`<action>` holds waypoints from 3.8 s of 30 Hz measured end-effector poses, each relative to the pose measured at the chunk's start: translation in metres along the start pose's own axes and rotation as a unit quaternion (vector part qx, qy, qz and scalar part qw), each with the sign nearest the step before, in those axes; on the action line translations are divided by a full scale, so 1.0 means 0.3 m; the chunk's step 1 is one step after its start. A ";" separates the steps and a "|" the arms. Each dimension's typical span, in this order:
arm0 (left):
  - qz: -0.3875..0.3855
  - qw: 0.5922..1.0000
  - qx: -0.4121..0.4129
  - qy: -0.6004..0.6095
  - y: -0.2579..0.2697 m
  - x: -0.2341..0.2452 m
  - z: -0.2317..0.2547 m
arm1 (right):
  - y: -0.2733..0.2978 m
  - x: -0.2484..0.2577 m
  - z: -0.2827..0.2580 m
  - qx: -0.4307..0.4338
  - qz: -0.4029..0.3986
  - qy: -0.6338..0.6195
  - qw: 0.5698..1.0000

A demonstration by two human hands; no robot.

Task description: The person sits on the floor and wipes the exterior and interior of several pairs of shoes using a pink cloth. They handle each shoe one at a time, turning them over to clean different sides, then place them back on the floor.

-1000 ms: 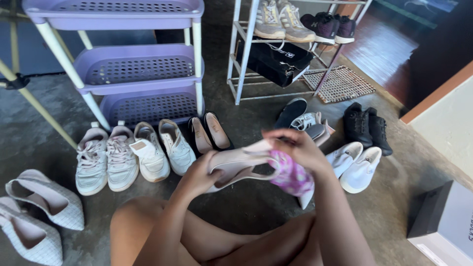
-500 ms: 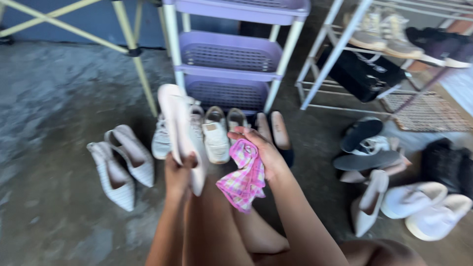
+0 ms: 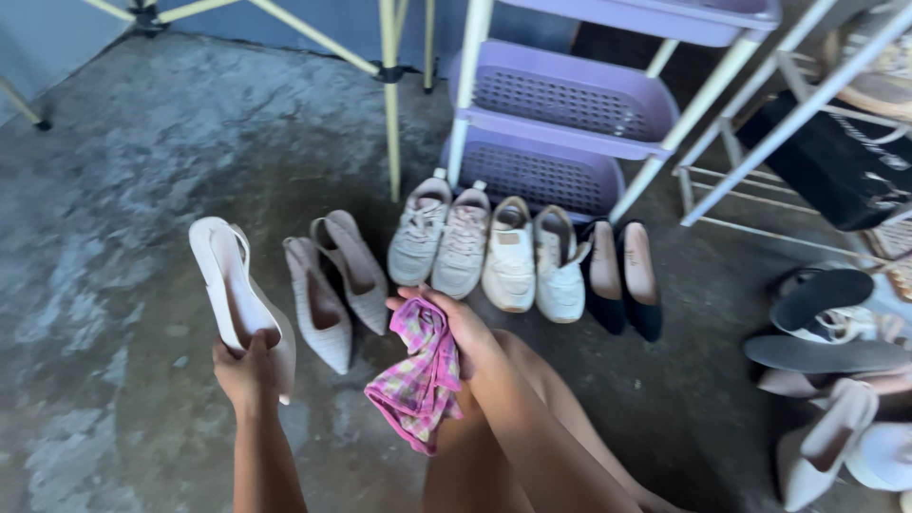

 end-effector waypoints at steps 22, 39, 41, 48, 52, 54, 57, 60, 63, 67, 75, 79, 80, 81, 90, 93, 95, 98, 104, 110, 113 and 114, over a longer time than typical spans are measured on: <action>0.209 0.959 0.041 -0.188 -0.177 0.338 -0.476 | -0.147 0.078 0.302 -0.048 0.091 -0.041 0.994; 0.093 0.972 -0.110 -0.186 0.063 -0.005 -0.094 | -0.101 0.102 0.225 -0.033 0.095 -0.079 0.992; 0.014 0.959 -0.214 -0.184 0.155 -0.124 0.003 | -0.097 0.108 0.214 -0.029 0.084 -0.092 0.992; -0.180 0.978 -0.106 0.025 0.390 -0.554 0.138 | -0.032 0.185 0.088 0.037 0.079 -0.061 0.994; -0.334 0.937 -0.068 0.080 0.551 -0.837 0.214 | 0.062 0.249 -0.031 0.046 0.080 -0.093 0.991; -0.410 0.907 -0.052 0.080 0.664 -0.979 0.255 | 0.128 0.296 -0.103 0.078 0.055 -0.122 0.988; -0.486 0.871 -0.049 0.051 0.847 -1.155 0.304 | 0.250 0.427 -0.217 0.160 0.032 -0.145 0.976; -0.548 0.832 -0.079 0.031 1.047 -1.325 0.332 | 0.402 0.600 -0.299 0.209 0.045 -0.160 0.964; -0.612 0.788 -0.071 0.030 1.296 -1.474 0.302 | 0.591 0.724 -0.366 0.251 -0.009 -0.234 0.939; -0.691 0.720 -0.063 -0.020 1.659 -1.621 0.230 | 0.882 1.015 -0.360 0.285 0.152 -0.279 0.904; -0.787 0.612 -0.074 -0.034 2.363 -1.848 -0.037 | 1.468 1.504 -0.289 0.388 0.300 -0.335 0.805; -0.785 0.602 -0.140 -0.041 2.640 -1.936 -0.165 | 1.748 1.656 -0.285 0.385 0.402 -0.367 0.745; -0.790 0.593 -0.146 -0.048 2.697 -1.944 -0.191 | 1.808 1.682 -0.276 0.369 0.424 -0.367 0.741; -0.793 0.589 -0.127 -0.089 2.744 -1.958 -0.239 | 1.859 1.701 -0.320 0.411 0.390 -0.355 0.744; -0.756 0.586 0.011 -0.292 2.940 -1.888 -0.573 | 2.234 1.840 -0.368 0.609 0.334 -0.372 0.616; -0.730 0.607 0.000 -0.314 2.944 -1.868 -0.622 | 2.234 1.865 -0.319 0.625 0.307 -0.427 0.577; -0.717 0.616 -0.004 -0.327 2.927 -1.854 -0.644 | 2.239 1.904 -0.282 0.620 0.351 -0.388 0.585; -0.713 0.610 -0.025 -0.345 2.915 -1.850 -0.649 | 2.245 1.972 -0.214 0.608 0.412 -0.328 0.595; -0.719 0.602 0.041 -0.344 2.852 -1.835 -0.664 | 2.238 1.985 -0.228 0.606 0.411 -0.227 0.642; -0.744 0.601 0.021 -0.292 2.775 -1.847 -0.587 | 2.197 1.958 -0.240 0.561 0.424 -0.258 0.663; -0.750 0.589 0.067 -0.292 2.724 -1.818 -0.570 | 2.181 1.914 -0.254 0.536 0.471 -0.305 0.631; -0.748 0.604 0.081 -0.264 2.697 -1.813 -0.553 | 2.167 1.882 -0.266 0.532 0.473 -0.325 0.623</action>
Point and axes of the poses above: each hand's wrist, its own y-axis away from the middle knuckle, its own x-axis out of the back of the hand, z = x × y, the point moved 10 cm from there along -y, towards the middle knuckle, and after that the axes turned 11 degrees about y, right-handed, at the moved point
